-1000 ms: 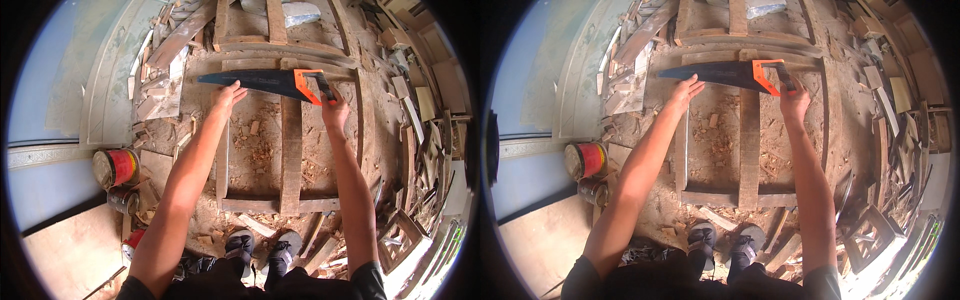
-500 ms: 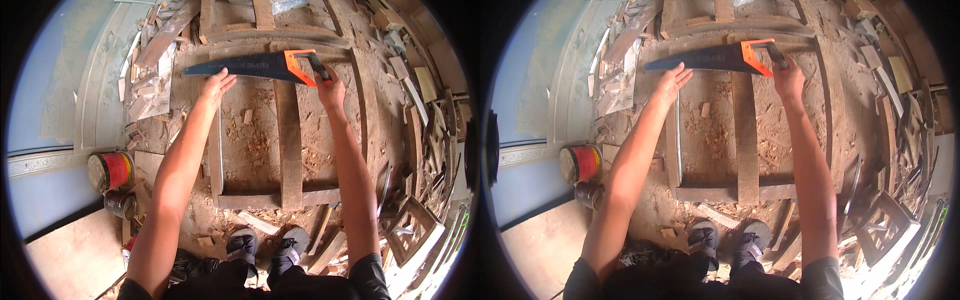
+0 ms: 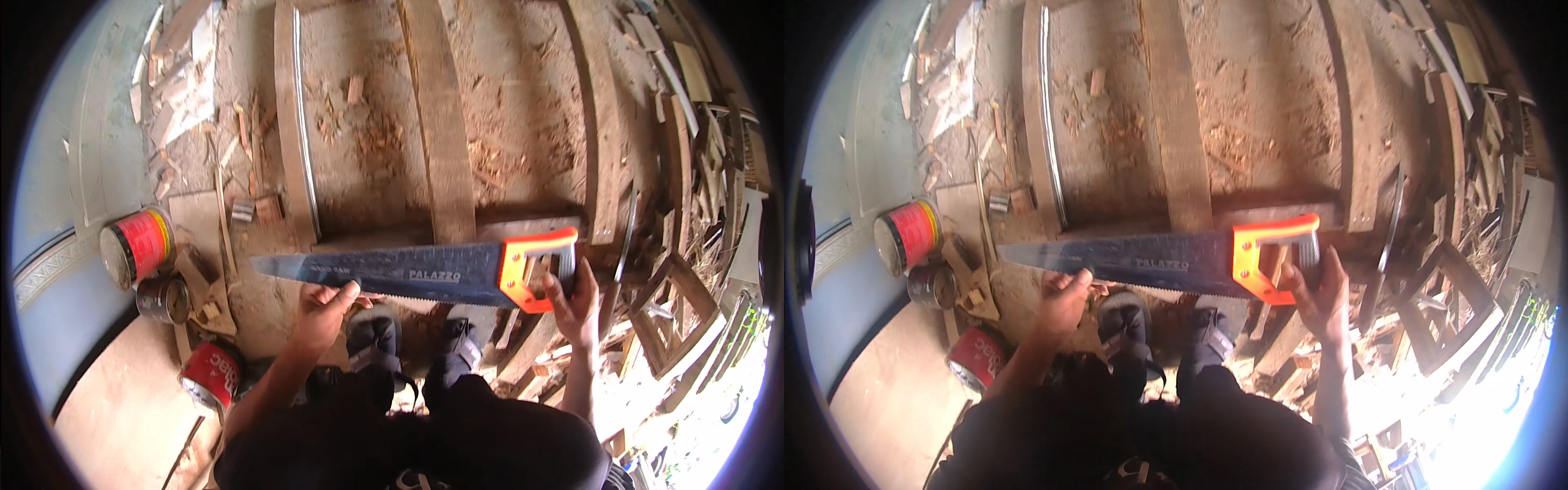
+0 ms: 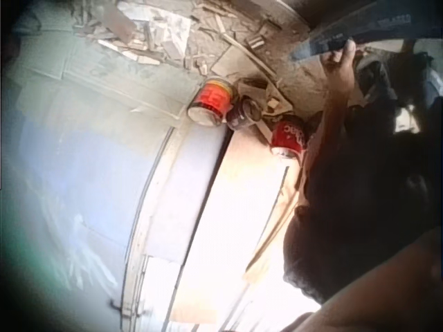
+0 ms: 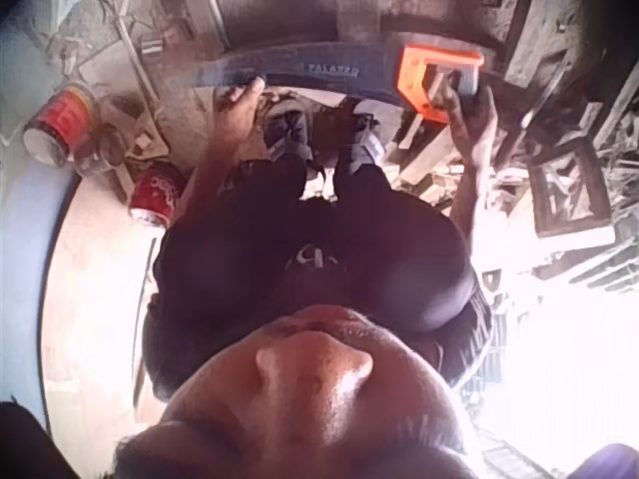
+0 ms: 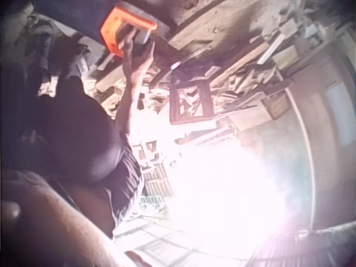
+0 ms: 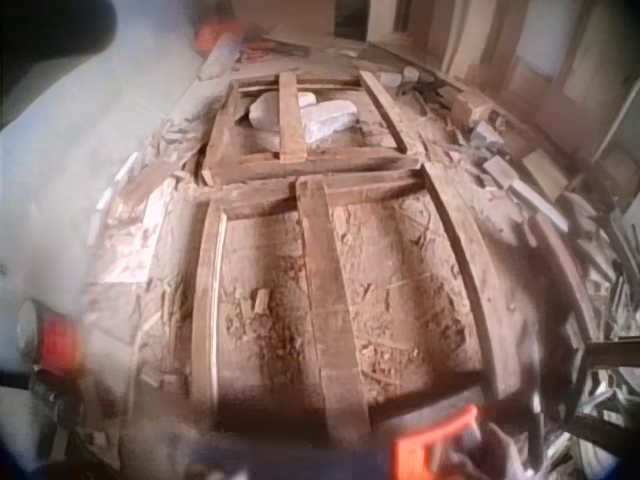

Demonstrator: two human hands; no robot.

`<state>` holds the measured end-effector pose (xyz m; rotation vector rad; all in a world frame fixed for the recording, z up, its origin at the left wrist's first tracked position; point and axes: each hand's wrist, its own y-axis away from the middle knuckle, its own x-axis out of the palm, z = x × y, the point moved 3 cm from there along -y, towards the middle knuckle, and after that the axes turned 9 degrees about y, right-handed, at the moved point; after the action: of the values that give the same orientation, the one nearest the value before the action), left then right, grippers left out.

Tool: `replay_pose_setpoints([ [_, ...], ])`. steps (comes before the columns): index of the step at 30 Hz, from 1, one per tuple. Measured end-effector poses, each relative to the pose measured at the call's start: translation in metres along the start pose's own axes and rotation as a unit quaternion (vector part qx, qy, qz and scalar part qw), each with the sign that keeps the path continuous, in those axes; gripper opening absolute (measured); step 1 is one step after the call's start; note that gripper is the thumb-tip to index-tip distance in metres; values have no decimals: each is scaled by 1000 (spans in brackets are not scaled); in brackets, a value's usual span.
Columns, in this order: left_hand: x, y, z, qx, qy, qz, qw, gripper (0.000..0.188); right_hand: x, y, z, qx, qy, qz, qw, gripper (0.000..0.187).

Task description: The person assembles a wooden frame on the floor, using a hammer to tap pieces into place and a hand saw to cut a wooden plank. The person positions and adjusts the frame components throughout the process.

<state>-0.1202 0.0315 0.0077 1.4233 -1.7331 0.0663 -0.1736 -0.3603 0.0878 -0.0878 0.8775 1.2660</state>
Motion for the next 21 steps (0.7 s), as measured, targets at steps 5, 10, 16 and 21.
replay_pose_setpoints([
  [5,-4,37,28,-100,-6,-111,989,12,26,38,-37,93,15,16,995,38],
  [10,-16,30,38,-48,28,-122,991,10,38,21,-23,85,81,10,993,40],
  [16,-27,34,37,-31,31,-132,990,6,48,18,-15,42,62,13,997,35],
  [21,-39,33,41,-27,32,-142,989,4,51,18,-18,48,62,18,997,35],
])
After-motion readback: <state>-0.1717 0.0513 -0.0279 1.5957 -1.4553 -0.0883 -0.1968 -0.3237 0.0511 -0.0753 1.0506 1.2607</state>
